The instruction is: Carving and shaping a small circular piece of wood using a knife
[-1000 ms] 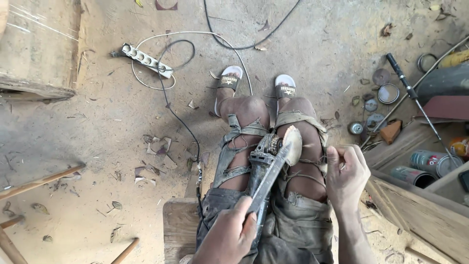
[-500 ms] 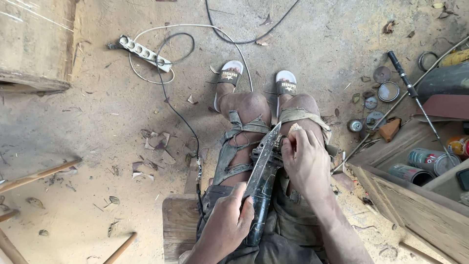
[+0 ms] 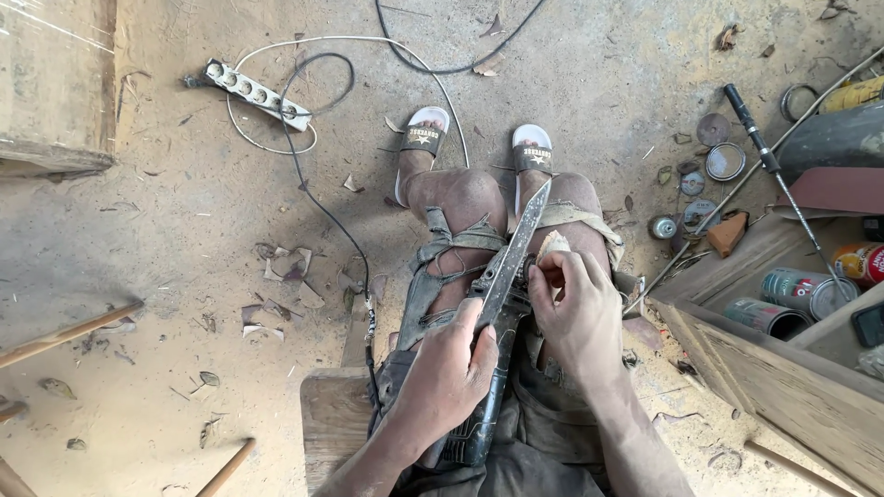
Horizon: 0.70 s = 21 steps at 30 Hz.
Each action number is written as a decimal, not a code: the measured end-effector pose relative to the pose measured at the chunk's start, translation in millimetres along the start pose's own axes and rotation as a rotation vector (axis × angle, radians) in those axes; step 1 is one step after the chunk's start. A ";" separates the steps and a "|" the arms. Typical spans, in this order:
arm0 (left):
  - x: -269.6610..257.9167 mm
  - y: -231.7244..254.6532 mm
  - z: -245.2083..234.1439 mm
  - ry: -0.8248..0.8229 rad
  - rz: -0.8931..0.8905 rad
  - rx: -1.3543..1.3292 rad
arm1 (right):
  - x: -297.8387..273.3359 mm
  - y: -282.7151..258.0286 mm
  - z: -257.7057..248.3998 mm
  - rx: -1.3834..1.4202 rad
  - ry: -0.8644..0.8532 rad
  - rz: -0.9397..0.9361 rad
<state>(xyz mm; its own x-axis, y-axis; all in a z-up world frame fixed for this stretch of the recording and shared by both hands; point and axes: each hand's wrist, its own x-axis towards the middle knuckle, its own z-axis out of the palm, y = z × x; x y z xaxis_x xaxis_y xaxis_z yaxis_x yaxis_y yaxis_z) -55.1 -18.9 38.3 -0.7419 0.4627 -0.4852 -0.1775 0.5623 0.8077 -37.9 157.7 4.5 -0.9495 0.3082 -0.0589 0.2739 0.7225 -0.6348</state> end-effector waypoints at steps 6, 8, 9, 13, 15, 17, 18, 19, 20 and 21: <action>4.4 -1.0 1.0 -0.007 -0.018 0.035 | 3.9 0.4 -4.3 0.028 -0.003 -0.030; 6.1 3.3 0.7 -0.030 -0.033 0.005 | 2.9 6.7 -5.2 0.146 -0.092 0.052; 7.8 4.2 0.7 -0.032 -0.034 0.004 | 1.1 9.9 -4.3 0.145 -0.093 0.054; 15.9 6.3 -0.2 -0.071 0.035 -0.020 | -4.7 16.7 -1.3 0.197 -0.047 0.031; 19.5 7.8 -1.4 -0.071 0.094 -0.011 | -6.5 17.3 0.7 0.185 -0.026 0.039; 20.7 10.2 -2.4 -0.061 0.028 -0.008 | -9.1 18.1 3.7 0.227 -0.028 0.101; 21.8 12.2 -4.3 -0.064 0.029 -0.005 | -6.4 15.9 4.5 0.228 -0.025 0.103; 21.9 13.4 -6.4 -0.052 -0.007 -0.010 | -4.6 13.3 6.0 0.167 -0.003 0.051; 22.0 14.5 -8.6 -0.040 -0.044 -0.014 | -2.7 10.6 7.6 0.107 0.020 -0.002; 22.3 13.4 -8.1 -0.043 -0.044 -0.011 | -1.9 8.4 7.6 0.108 0.021 0.001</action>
<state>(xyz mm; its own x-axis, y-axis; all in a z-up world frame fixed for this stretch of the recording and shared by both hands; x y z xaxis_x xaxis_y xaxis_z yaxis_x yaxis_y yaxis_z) -79.3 -6.7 41.0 -0.7052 0.4669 -0.5336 -0.2164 0.5749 0.7891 -35.0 158.5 -6.5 -0.9455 0.3227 -0.0436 0.2554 0.6516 -0.7142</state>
